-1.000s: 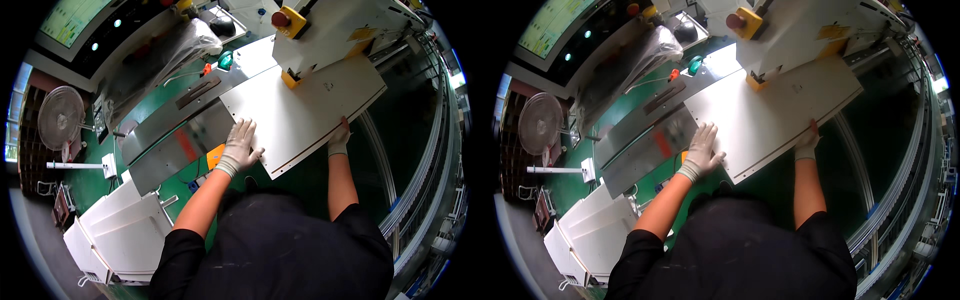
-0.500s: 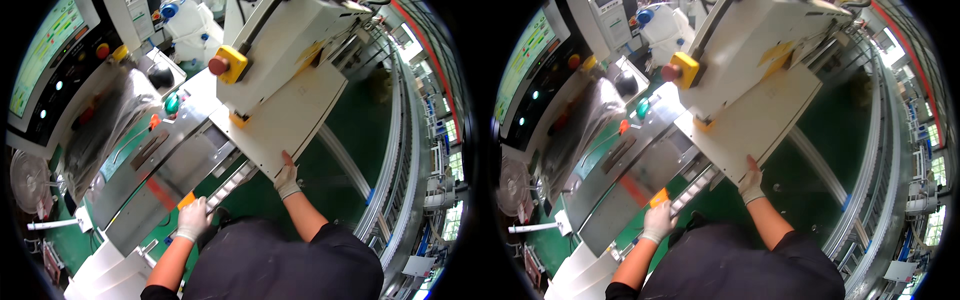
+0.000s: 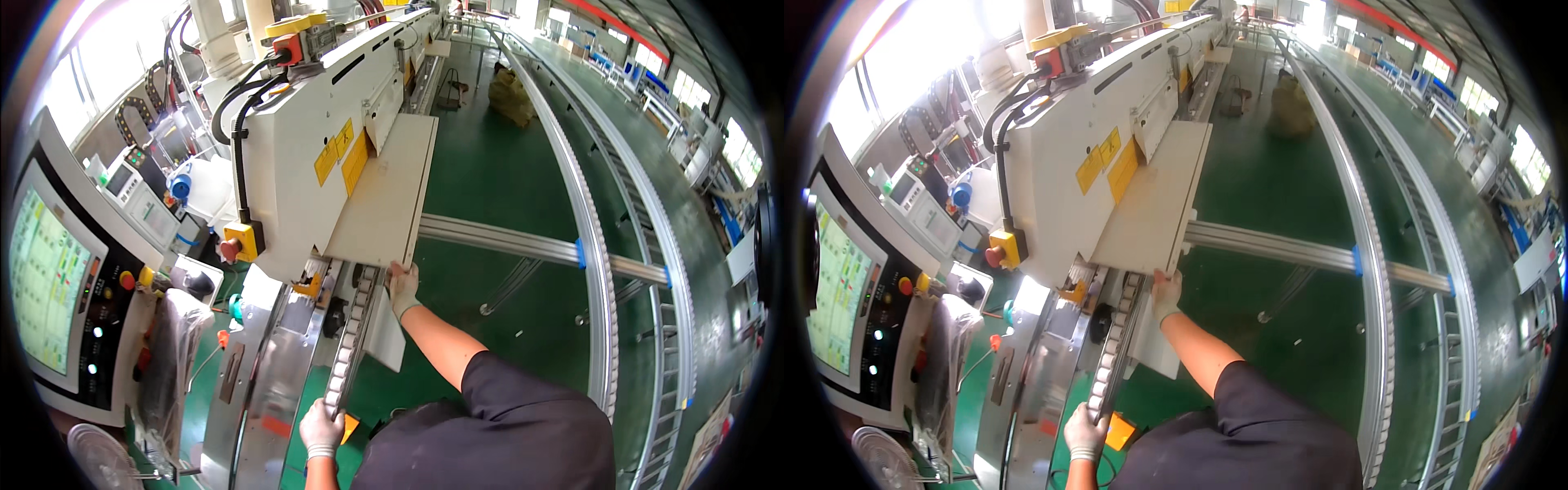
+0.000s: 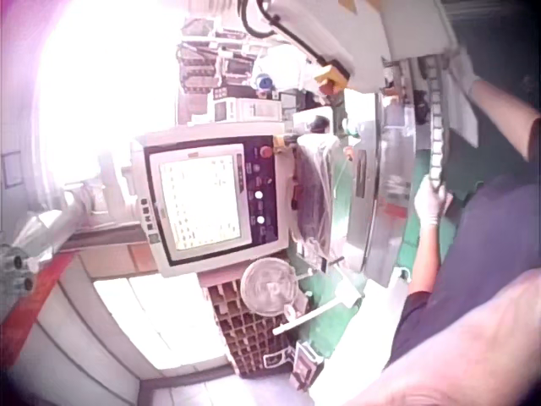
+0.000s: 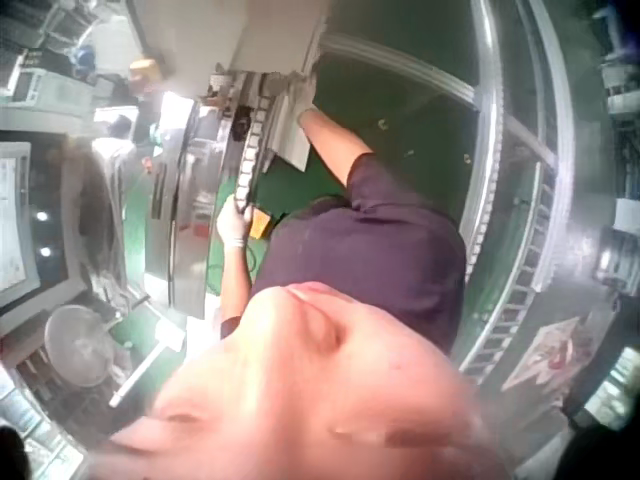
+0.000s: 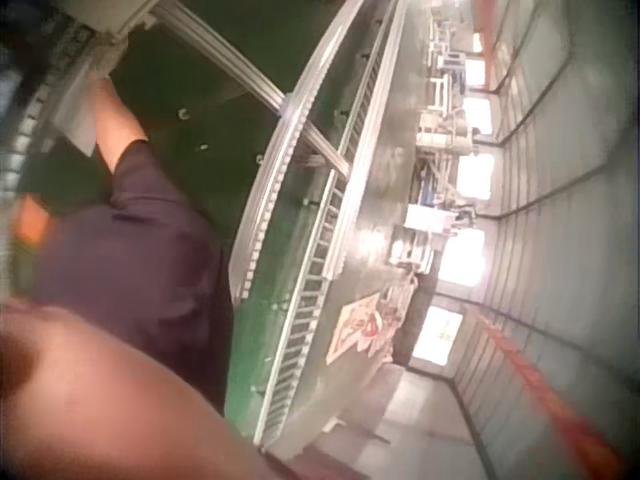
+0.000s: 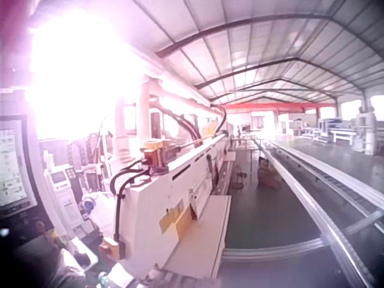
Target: The person, wearing gloves, picks up white rectangular panels from a stack and feeds them one at a time into an automated edge-banding or processing machine. The person aligns each panel with the machine's conveyor, presses a button on a control unit, and ensures the panel is correctly pulled into the machine.
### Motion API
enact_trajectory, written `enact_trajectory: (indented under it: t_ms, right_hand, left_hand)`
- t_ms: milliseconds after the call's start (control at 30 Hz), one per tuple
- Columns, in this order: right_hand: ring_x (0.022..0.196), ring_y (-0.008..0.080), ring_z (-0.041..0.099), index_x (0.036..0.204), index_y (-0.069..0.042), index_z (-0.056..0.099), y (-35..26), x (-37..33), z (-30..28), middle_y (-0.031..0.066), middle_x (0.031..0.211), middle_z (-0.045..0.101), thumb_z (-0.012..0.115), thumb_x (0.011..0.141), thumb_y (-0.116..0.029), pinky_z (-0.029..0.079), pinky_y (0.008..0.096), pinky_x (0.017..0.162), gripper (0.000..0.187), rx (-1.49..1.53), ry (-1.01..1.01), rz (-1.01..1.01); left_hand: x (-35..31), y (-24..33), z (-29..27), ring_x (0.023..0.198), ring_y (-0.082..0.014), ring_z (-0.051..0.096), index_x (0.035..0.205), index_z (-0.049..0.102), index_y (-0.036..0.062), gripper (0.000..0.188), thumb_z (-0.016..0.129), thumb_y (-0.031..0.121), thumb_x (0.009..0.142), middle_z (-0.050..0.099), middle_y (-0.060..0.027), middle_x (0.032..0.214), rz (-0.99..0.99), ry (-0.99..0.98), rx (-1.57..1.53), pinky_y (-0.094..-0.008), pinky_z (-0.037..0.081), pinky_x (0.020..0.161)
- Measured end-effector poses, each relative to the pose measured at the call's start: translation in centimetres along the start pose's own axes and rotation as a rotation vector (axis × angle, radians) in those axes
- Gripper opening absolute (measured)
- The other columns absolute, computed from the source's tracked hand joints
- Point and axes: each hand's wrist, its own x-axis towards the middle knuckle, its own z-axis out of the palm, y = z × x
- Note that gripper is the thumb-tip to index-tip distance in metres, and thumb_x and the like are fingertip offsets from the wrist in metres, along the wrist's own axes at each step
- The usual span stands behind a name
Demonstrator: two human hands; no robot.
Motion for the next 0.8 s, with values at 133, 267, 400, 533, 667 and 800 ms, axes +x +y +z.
enact_trajectory:
  t_ms: [133,267,400,533,667,800]
  right_hand:
    - [0.087,0.0360,0.068,0.112,-0.006,0.067,6.8,-14.0,-7.0,0.0179,0.096,0.072,0.058,0.103,-0.028,0.054,0.0463,0.080,0.025,-0.688,-0.079,-0.412]
    - [0.096,0.0377,0.071,0.110,-0.003,0.072,7.7,-25.2,-16.1,0.0216,0.102,0.074,0.061,0.097,-0.036,0.054,0.0462,0.083,0.036,-1.115,-0.640,0.047]
    - [0.098,0.0365,0.072,0.112,-0.005,0.073,5.3,-27.4,-19.2,0.0187,0.110,0.075,0.064,0.092,-0.036,0.055,0.0450,0.086,0.038,-1.264,-1.181,0.626]
    - [0.102,0.0411,0.071,0.111,-0.007,0.076,3.1,-26.2,-22.8,0.0201,0.111,0.075,0.054,0.094,-0.048,0.055,0.0486,0.090,0.050,-1.767,-1.590,-0.003]
    - [0.100,0.0361,0.073,0.107,-0.002,0.077,2.9,-26.1,-28.0,0.0225,0.108,0.076,0.063,0.095,-0.038,0.056,0.0447,0.087,0.041,-1.744,-1.336,0.320]
    - [0.090,0.0222,0.071,0.111,0.004,0.072,2.2,-26.5,-31.1,0.0146,0.100,0.076,0.065,0.095,-0.028,0.055,0.0363,0.081,0.037,-1.586,-1.241,0.605]
  left_hand:
    - [-1.1,-0.2,0.3,0.086,-0.0377,0.070,0.098,0.065,0.0078,0.044,0.081,0.044,0.078,0.072,-0.0151,0.091,-0.022,0.049,0.038,-0.0490,0.055,0.078]
    - [-5.3,-3.5,0.8,0.087,-0.0384,0.070,0.101,0.069,0.0060,0.043,0.071,0.047,0.088,0.073,-0.0164,0.094,-0.101,0.055,-0.019,-0.0496,0.055,0.079]
    - [-14.6,-9.6,1.8,0.107,-0.0465,0.064,0.125,0.066,-0.0027,0.045,0.055,0.035,0.101,0.069,-0.0274,0.115,-0.270,0.219,-0.282,-0.0515,0.050,0.096]
    - [-30.1,-12.3,3.6,0.139,-0.0438,0.046,0.144,0.049,-0.0091,0.056,0.046,0.032,0.107,0.052,-0.0285,0.147,-0.718,0.147,-0.107,-0.0484,0.034,0.120]
    - [-47.7,-9.8,5.5,0.153,-0.0362,0.031,0.149,0.050,0.0011,0.063,0.057,0.037,0.097,0.041,-0.0194,0.160,-0.774,-0.264,0.412,-0.0500,0.020,0.129]
    - [-55.2,-5.7,9.3,0.155,-0.0401,0.023,0.158,0.035,0.0011,0.080,0.062,0.039,0.093,0.032,-0.0207,0.165,-1.048,0.111,0.145,-0.0531,0.013,0.129]
